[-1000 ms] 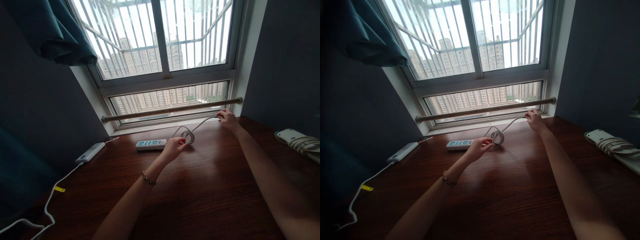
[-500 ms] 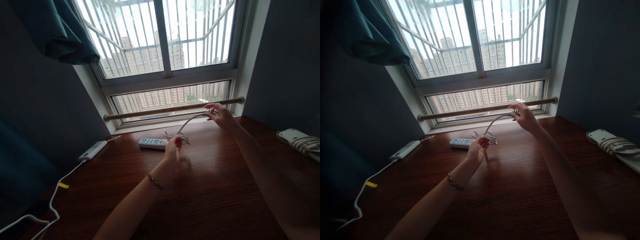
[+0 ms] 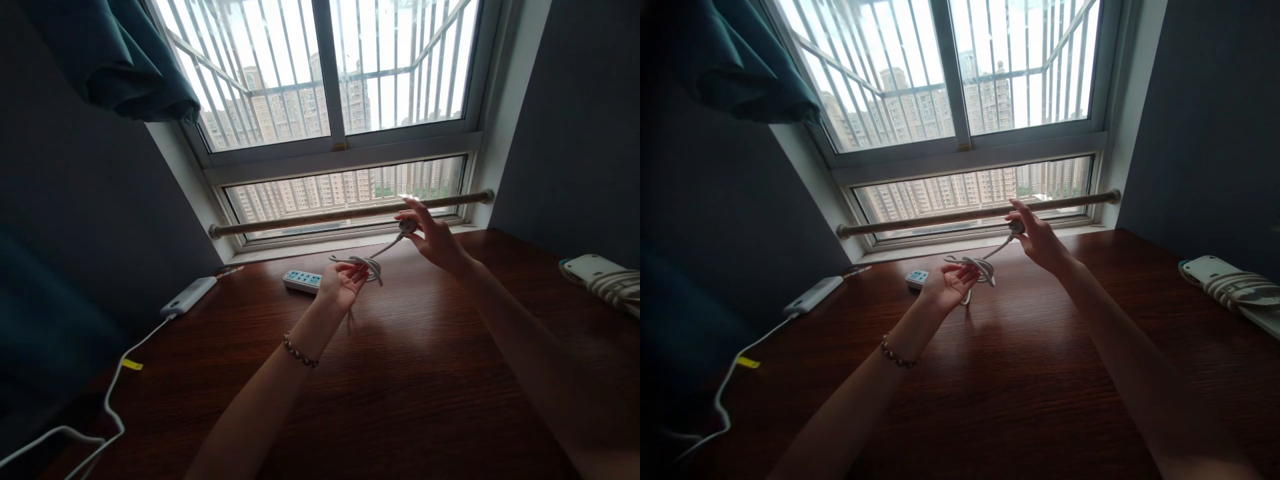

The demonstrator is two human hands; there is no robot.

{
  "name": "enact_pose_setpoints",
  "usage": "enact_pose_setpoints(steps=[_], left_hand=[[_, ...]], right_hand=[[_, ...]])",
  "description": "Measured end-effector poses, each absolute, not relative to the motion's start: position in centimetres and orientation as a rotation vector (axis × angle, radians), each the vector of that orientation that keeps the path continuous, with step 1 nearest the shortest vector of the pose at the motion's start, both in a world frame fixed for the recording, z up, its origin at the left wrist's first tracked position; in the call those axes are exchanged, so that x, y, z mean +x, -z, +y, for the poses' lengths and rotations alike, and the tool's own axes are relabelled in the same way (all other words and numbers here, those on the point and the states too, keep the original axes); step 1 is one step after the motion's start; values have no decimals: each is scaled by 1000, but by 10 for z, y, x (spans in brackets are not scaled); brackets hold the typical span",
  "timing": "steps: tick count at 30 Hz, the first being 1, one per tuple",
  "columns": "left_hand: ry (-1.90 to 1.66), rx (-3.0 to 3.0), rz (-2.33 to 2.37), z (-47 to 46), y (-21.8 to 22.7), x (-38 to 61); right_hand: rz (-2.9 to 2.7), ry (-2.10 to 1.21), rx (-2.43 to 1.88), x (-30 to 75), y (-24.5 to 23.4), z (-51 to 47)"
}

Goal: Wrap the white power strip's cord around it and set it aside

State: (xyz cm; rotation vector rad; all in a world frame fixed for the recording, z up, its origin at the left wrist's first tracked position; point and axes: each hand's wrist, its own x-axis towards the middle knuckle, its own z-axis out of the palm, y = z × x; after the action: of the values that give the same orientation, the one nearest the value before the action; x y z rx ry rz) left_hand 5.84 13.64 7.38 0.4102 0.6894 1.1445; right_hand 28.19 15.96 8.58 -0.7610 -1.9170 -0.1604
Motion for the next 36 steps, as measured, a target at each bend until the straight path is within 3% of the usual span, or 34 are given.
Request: enact_pose_setpoints(steps=[6,14,19,36], left_hand=[[-1037,529,510,130,-89,52],[-1030,597,244,128,-92,50],[-1072,586,270,134,-88,49],[-991,1141,427,146,-69,47]], right_hand=[[-1939,58,-713,255,-72,162],[-1888,-493,-885,231,-51,166],[-1966,-464,-769,223,-37,167],[-1750,-310,-987,211,-33,162]])
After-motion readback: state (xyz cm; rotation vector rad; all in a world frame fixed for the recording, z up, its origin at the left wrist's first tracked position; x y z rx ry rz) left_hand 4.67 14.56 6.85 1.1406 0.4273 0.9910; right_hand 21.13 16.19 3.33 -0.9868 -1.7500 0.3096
